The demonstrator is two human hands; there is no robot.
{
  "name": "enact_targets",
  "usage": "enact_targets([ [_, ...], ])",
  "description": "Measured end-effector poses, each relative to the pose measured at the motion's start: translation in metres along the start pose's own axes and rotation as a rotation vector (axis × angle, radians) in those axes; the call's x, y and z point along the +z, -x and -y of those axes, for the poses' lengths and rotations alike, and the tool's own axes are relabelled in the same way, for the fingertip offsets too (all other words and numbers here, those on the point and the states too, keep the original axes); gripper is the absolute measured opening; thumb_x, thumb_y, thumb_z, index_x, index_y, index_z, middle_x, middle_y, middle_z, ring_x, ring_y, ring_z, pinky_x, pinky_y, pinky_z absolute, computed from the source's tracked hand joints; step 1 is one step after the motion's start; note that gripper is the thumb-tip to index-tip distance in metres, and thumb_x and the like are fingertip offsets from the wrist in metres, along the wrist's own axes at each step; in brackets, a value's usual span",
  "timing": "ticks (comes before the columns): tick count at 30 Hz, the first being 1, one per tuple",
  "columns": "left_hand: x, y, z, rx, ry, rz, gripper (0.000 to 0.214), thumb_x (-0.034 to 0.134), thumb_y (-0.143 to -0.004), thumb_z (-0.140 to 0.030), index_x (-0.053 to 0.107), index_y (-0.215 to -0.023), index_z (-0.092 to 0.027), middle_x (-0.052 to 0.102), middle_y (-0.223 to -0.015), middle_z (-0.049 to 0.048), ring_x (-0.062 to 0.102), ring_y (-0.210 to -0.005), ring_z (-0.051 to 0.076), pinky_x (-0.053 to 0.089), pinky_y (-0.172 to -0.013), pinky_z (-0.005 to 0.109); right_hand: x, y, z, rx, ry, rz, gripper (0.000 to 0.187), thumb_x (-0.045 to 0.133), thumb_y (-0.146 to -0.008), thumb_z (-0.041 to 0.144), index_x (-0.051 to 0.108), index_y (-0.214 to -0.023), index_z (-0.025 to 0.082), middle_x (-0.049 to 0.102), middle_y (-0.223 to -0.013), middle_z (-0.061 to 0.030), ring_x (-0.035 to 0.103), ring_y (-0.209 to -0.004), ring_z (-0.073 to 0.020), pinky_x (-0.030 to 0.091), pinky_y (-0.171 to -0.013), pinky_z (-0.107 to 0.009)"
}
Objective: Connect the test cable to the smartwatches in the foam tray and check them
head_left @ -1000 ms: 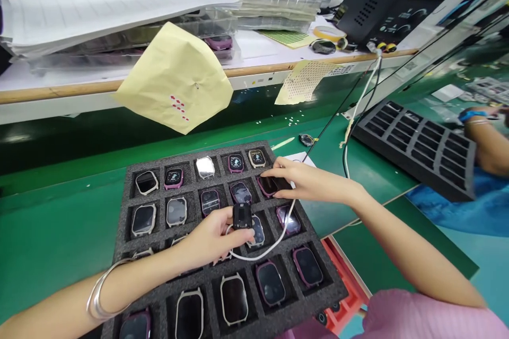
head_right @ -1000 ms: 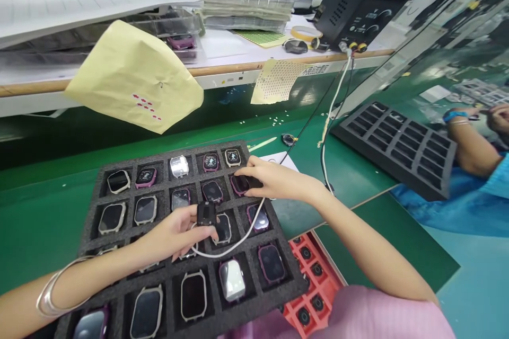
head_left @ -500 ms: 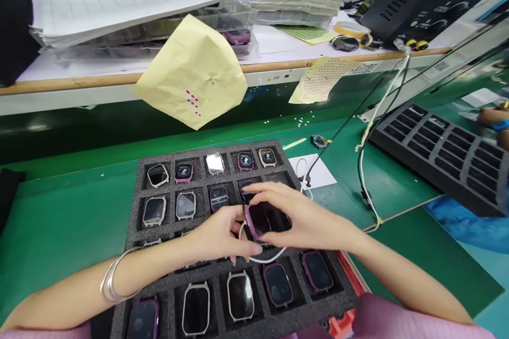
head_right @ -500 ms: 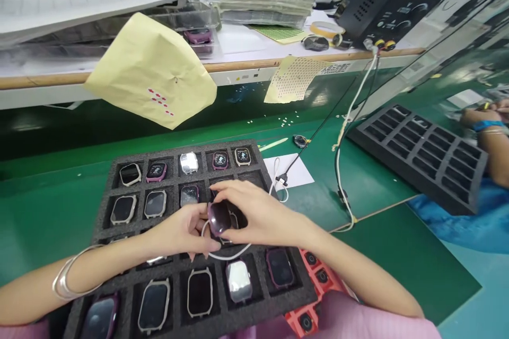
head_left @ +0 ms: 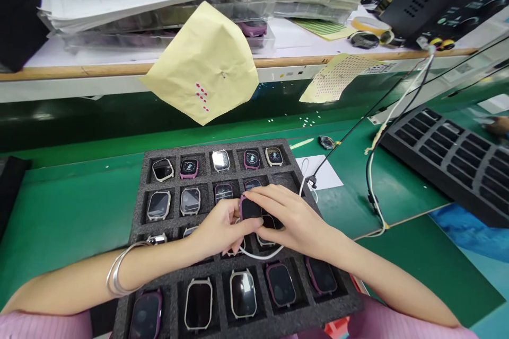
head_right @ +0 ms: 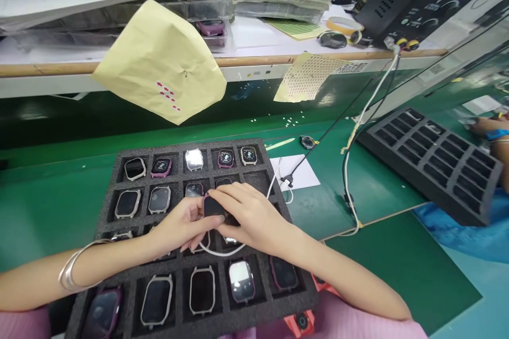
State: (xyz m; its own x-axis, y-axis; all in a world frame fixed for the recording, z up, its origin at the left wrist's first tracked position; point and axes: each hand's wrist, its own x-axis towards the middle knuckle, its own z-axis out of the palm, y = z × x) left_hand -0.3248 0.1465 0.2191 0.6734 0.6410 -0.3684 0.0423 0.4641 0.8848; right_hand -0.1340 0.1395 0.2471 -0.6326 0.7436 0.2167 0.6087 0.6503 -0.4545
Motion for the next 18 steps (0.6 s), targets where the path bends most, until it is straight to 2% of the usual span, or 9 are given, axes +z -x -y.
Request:
enact_targets([
  [4,0.0002,0.0019,-0.0036,0.067,0.028,0.021,0.032,0.068,-0.080,-0.043,0.056,-0.081,-0.014,0.040,-0.042,-0.0111,0.031,-0.031,0.003,0.022,-0.032,0.014,0.0084,0.0023,-0.0026,-0.057,-0.114,-0.113,0.046,0.061,-0.079,0.013,0.054,-0.124,0.015,0.065,-0.104,-0.0109,0.063,-0.092,-0.0248,0.054,-0.079,-0.040],
  [7,-0.0003,0.0019,-0.0041,0.064,0.026,0.032,0.031,0.068,-0.081,-0.042,0.057,-0.079,-0.013,0.040,-0.042,-0.0108,0.030,-0.030,0.002,0.020,-0.032,0.014,0.0096,0.0035,-0.0035,-0.064,-0.130,-0.148,0.047,0.061,-0.080,0.015,0.053,-0.126,0.016,0.065,-0.106,-0.0112,0.062,-0.092,-0.0244,0.055,-0.078,-0.040],
  [12,-0.0025,0.0025,-0.0028,-0.023,0.003,0.019,0.033,0.069,-0.079,-0.043,0.055,-0.069,-0.015,0.044,-0.035,-0.0087,0.030,-0.026,0.004,0.019,-0.028,0.014,0.0084,0.0046,-0.0031,-0.050,-0.191,-0.143,0.045,0.060,-0.083,0.017,0.052,-0.126,0.015,0.063,-0.108,-0.0121,0.063,-0.095,-0.0232,0.056,-0.080,-0.037],
  [18,-0.0027,0.0040,-0.0038,-0.066,-0.013,0.010,0.032,0.071,-0.078,-0.042,0.058,-0.068,-0.014,0.049,-0.036,-0.0063,0.034,-0.026,0.004,0.024,-0.028,0.014,0.0085,0.0077,-0.0038,-0.045,-0.187,-0.124,0.045,0.059,-0.085,0.019,0.050,-0.128,0.016,0.063,-0.108,-0.0115,0.065,-0.091,-0.0213,0.057,-0.070,-0.032],
])
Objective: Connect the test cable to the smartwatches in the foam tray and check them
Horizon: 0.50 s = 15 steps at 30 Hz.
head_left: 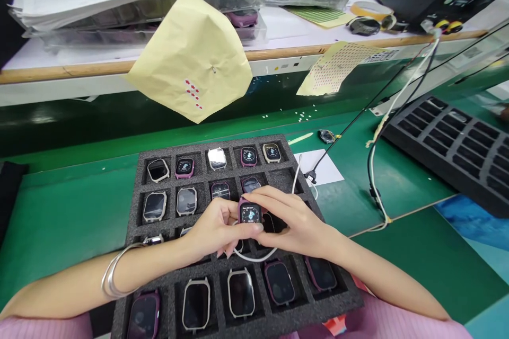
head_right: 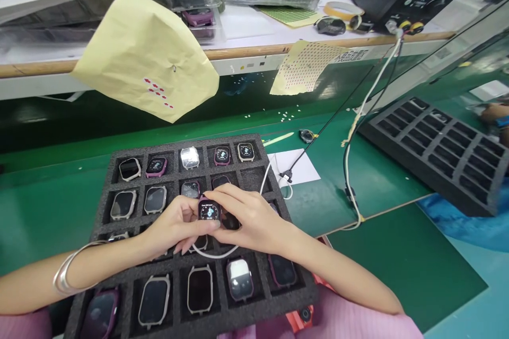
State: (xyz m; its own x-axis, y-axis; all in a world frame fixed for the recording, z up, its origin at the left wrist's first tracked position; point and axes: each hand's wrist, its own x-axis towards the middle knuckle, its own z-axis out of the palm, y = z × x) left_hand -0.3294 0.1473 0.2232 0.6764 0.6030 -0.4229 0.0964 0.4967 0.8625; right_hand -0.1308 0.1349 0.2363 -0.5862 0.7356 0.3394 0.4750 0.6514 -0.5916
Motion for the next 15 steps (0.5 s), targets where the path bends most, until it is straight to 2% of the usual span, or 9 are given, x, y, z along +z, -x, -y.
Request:
enact_targets([
  [9,-0.001,-0.003,0.002,0.018,-0.010,0.043,0.032,0.069,-0.080,-0.042,0.057,-0.068,-0.015,0.046,-0.036,-0.0078,0.030,-0.027,0.004,0.020,-0.030,0.016,0.000,0.003,-0.001,0.003,0.026,0.018,0.043,0.062,-0.089,0.027,0.051,-0.128,0.014,0.063,-0.106,-0.0114,0.065,-0.086,-0.0211,0.057,-0.066,-0.031],
  [11,0.001,-0.005,0.003,0.072,0.001,0.033,0.030,0.071,-0.079,-0.042,0.061,-0.076,-0.014,0.055,-0.048,-0.0055,0.038,-0.034,0.004,0.026,-0.035,0.016,-0.002,0.003,-0.005,0.010,-0.015,0.056,0.044,0.063,-0.090,0.030,0.050,-0.129,0.015,0.063,-0.108,-0.0119,0.065,-0.088,-0.0211,0.057,-0.066,-0.030],
  [13,0.002,-0.008,0.005,0.136,0.009,0.012,0.032,0.075,-0.074,-0.041,0.064,-0.087,-0.013,0.064,-0.068,-0.0008,0.051,-0.052,0.008,0.037,-0.047,0.017,-0.008,0.002,-0.013,0.028,-0.091,0.083,0.045,0.063,-0.091,0.032,0.049,-0.131,0.017,0.061,-0.113,-0.0126,0.063,-0.095,-0.0219,0.058,-0.067,-0.029],
  [15,0.002,-0.009,0.008,0.144,0.007,0.016,0.038,0.079,-0.070,-0.042,0.065,-0.092,-0.013,0.066,-0.082,0.0032,0.058,-0.070,0.013,0.044,-0.060,0.021,-0.019,0.004,-0.025,0.085,-0.129,0.044,0.044,0.063,-0.091,0.032,0.048,-0.131,0.021,0.058,-0.118,-0.0121,0.061,-0.098,-0.0222,0.058,-0.069,-0.029],
])
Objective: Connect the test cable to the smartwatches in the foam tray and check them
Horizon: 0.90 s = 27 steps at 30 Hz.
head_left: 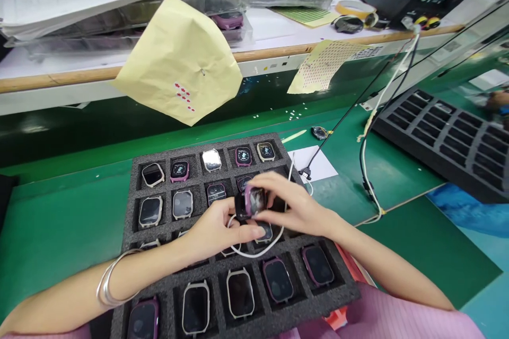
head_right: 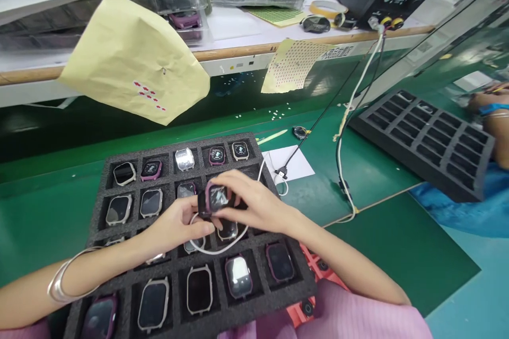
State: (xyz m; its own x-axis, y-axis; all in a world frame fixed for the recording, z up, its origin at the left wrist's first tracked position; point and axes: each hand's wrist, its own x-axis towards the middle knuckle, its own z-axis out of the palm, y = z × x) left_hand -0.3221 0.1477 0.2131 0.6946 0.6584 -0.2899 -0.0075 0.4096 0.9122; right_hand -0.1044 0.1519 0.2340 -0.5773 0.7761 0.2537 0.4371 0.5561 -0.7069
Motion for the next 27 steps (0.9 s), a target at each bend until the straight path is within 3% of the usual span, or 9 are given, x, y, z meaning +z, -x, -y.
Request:
enact_targets([
  [4,0.002,0.001,0.001,-0.068,-0.015,0.057,0.032,0.077,-0.073,-0.036,0.067,-0.093,-0.014,0.067,-0.090,0.0041,0.058,-0.076,0.014,0.045,-0.067,0.023,-0.028,0.008,-0.019,0.168,0.180,-0.062,0.043,0.060,-0.093,0.034,0.049,-0.132,0.022,0.054,-0.116,-0.0119,0.060,-0.081,-0.0205,0.058,-0.066,-0.034],
  [6,0.004,0.004,-0.003,-0.070,-0.020,0.069,0.026,0.075,-0.075,-0.030,0.067,-0.094,-0.014,0.068,-0.090,0.0034,0.057,-0.074,0.012,0.045,-0.066,0.022,-0.039,0.013,-0.021,0.203,0.312,0.003,0.039,0.054,-0.096,0.032,0.050,-0.132,0.020,0.052,-0.114,-0.0134,0.060,-0.090,-0.0245,0.057,-0.075,-0.040],
  [9,0.003,0.011,-0.012,-0.142,-0.065,0.098,0.020,0.068,-0.081,-0.029,0.066,-0.095,-0.014,0.069,-0.087,0.0025,0.049,-0.055,0.007,0.040,-0.050,0.018,-0.047,0.017,-0.012,0.192,0.461,0.118,0.035,0.047,-0.098,0.030,0.054,-0.130,0.017,0.050,-0.119,-0.0164,0.057,-0.107,-0.0304,0.052,-0.090,-0.049],
  [12,-0.003,0.022,-0.017,-0.238,-0.141,0.137,0.022,0.063,-0.084,-0.032,0.064,-0.099,-0.016,0.069,-0.090,0.0021,0.040,-0.043,0.003,0.032,-0.038,0.016,-0.051,0.011,-0.002,0.170,0.586,0.233,0.032,0.051,-0.096,0.033,0.062,-0.120,0.015,0.053,-0.117,-0.0171,0.059,-0.103,-0.0323,0.053,-0.087,-0.051],
  [16,-0.017,0.037,-0.014,-0.276,-0.202,0.118,0.025,0.063,-0.083,-0.034,0.063,-0.100,-0.016,0.067,-0.089,0.0015,0.045,-0.044,0.003,0.035,-0.038,0.014,-0.047,-0.010,0.008,0.117,0.736,0.242,0.027,0.056,-0.094,0.026,0.064,-0.115,0.011,0.055,-0.114,-0.0191,0.059,-0.098,-0.0329,0.052,-0.083,-0.051],
  [19,-0.023,0.041,-0.011,-0.283,-0.175,0.063,0.027,0.063,-0.082,-0.035,0.062,-0.100,-0.015,0.068,-0.094,0.0037,0.047,-0.043,0.003,0.037,-0.036,0.014,-0.034,-0.029,0.011,0.024,0.710,0.319,0.029,0.065,-0.088,0.020,0.064,-0.116,0.013,0.055,-0.119,-0.0179,0.057,-0.104,-0.0324,0.052,-0.084,-0.048],
  [22,-0.024,0.041,-0.011,-0.263,-0.114,0.032,0.027,0.064,-0.081,-0.034,0.062,-0.098,-0.014,0.068,-0.099,0.0058,0.048,-0.043,0.002,0.038,-0.035,0.014,-0.020,-0.046,0.011,-0.042,0.701,0.437,0.043,0.076,-0.078,0.018,0.063,-0.118,0.015,0.052,-0.128,-0.0177,0.054,-0.111,-0.0342,0.051,-0.087,-0.049],
  [27,-0.025,0.040,-0.012,-0.234,-0.007,0.021,0.026,0.069,-0.077,-0.032,0.061,-0.092,-0.012,0.067,-0.088,0.0037,0.049,-0.042,0.003,0.042,-0.035,0.015,-0.020,-0.058,0.003,-0.054,0.667,0.454,0.041,0.081,-0.073,0.022,0.064,-0.109,0.012,0.047,-0.137,-0.0210,0.051,-0.116,-0.0380,0.046,-0.093,-0.056],
])
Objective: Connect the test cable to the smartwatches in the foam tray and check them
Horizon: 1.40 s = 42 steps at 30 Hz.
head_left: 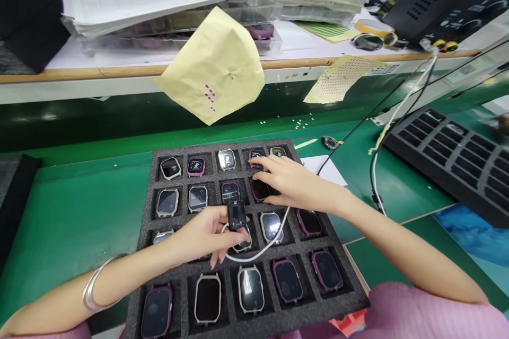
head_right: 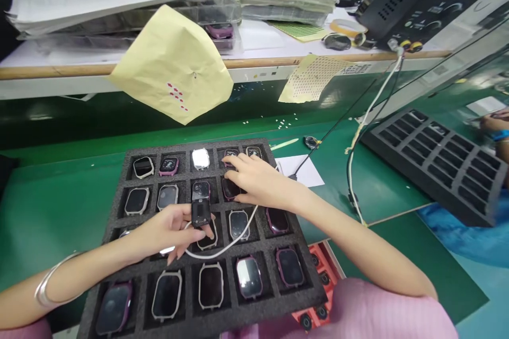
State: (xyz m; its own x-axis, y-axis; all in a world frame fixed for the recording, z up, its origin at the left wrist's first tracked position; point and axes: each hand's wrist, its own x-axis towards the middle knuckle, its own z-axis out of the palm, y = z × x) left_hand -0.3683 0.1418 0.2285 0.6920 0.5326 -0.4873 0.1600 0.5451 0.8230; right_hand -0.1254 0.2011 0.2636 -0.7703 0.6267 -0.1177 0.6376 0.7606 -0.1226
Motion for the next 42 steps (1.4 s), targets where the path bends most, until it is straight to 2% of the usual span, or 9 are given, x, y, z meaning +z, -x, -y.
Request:
enact_targets([
  [4,-0.002,0.000,0.002,0.028,0.051,-0.009,0.023,0.071,-0.075,-0.026,0.063,-0.092,-0.012,0.067,-0.087,0.0032,0.048,-0.042,0.003,0.043,-0.036,0.015,-0.007,0.005,0.001,0.020,-0.320,-0.098,0.036,0.077,-0.075,0.021,0.063,-0.107,0.017,0.049,-0.137,-0.0167,0.046,-0.128,-0.0333,0.041,-0.104,-0.051],
  [6,-0.003,-0.001,0.005,0.068,0.074,0.015,0.027,0.074,-0.073,-0.023,0.063,-0.095,-0.013,0.067,-0.093,0.0034,0.050,-0.045,0.003,0.045,-0.038,0.015,-0.009,0.006,0.015,0.033,-0.494,-0.184,0.037,0.075,-0.077,0.023,0.060,-0.112,0.020,0.052,-0.136,-0.0134,0.050,-0.126,-0.0293,0.043,-0.103,-0.046],
  [8,-0.005,-0.002,0.008,0.086,0.080,0.041,0.032,0.078,-0.069,-0.022,0.061,-0.096,-0.014,0.065,-0.081,-0.0004,0.050,-0.046,0.004,0.045,-0.039,0.015,-0.006,0.006,0.035,0.026,-0.588,-0.252,0.040,0.074,-0.079,0.024,0.058,-0.115,0.022,0.058,-0.129,-0.0117,0.055,-0.120,-0.0273,0.047,-0.100,-0.042],
  [13,-0.006,-0.004,0.014,0.114,0.100,0.003,0.035,0.077,-0.073,-0.036,0.058,-0.091,-0.014,0.057,-0.061,-0.0043,0.054,-0.046,0.008,0.044,-0.039,0.016,0.014,0.001,0.072,0.002,-0.411,-0.303,0.041,0.066,-0.083,0.013,0.053,-0.121,0.018,0.067,-0.116,-0.0118,0.062,-0.109,-0.0274,0.038,-0.107,-0.054],
  [16,-0.004,-0.005,0.012,0.135,0.097,-0.034,0.032,0.070,-0.079,-0.041,0.057,-0.090,-0.013,0.056,-0.053,-0.0049,0.051,-0.040,0.008,0.043,-0.036,0.016,0.022,-0.001,0.073,-0.011,-0.360,-0.314,0.042,0.065,-0.087,0.018,0.050,-0.126,0.016,0.066,-0.118,-0.0137,0.063,-0.109,-0.0280,0.042,-0.104,-0.054],
  [21,0.000,-0.004,0.007,0.114,0.108,-0.094,0.036,0.070,-0.077,-0.046,0.058,-0.084,-0.013,0.056,-0.045,-0.0049,0.049,-0.033,0.009,0.039,-0.032,0.016,0.022,-0.002,0.069,-0.034,-0.341,-0.332,0.039,0.061,-0.091,0.020,0.051,-0.128,0.014,0.065,-0.119,-0.0151,0.062,-0.110,-0.0283,0.048,-0.098,-0.050],
  [28,-0.002,-0.001,0.007,0.092,0.126,-0.111,0.036,0.069,-0.078,-0.048,0.054,-0.072,-0.015,0.057,-0.040,-0.0030,0.044,-0.026,0.007,0.031,-0.028,0.014,0.027,-0.005,0.070,-0.041,-0.417,-0.382,0.040,0.061,-0.090,0.023,0.053,-0.128,0.016,0.064,-0.118,-0.0140,0.061,-0.107,-0.0273,0.053,-0.091,-0.045],
  [35,-0.004,0.002,0.007,0.072,0.107,-0.030,0.034,0.068,-0.079,-0.045,0.052,-0.073,-0.016,0.057,-0.040,-0.0037,0.042,-0.026,0.006,0.028,-0.028,0.013,0.029,-0.004,0.073,-0.025,-0.710,-0.396,0.038,0.069,-0.085,0.022,0.056,-0.120,0.017,0.064,-0.107,-0.0095,0.064,-0.100,-0.0224,0.056,-0.082,-0.034],
  [42,-0.005,0.003,0.009,0.078,0.074,-0.018,0.034,0.067,-0.080,-0.045,0.052,-0.073,-0.016,0.055,-0.040,-0.0040,0.041,-0.027,0.006,0.029,-0.029,0.013,0.032,-0.001,0.073,-0.023,-0.726,-0.412,0.042,0.072,-0.083,0.021,0.056,-0.122,0.018,0.064,-0.108,-0.0098,0.063,-0.099,-0.0229,0.056,-0.082,-0.036],
])
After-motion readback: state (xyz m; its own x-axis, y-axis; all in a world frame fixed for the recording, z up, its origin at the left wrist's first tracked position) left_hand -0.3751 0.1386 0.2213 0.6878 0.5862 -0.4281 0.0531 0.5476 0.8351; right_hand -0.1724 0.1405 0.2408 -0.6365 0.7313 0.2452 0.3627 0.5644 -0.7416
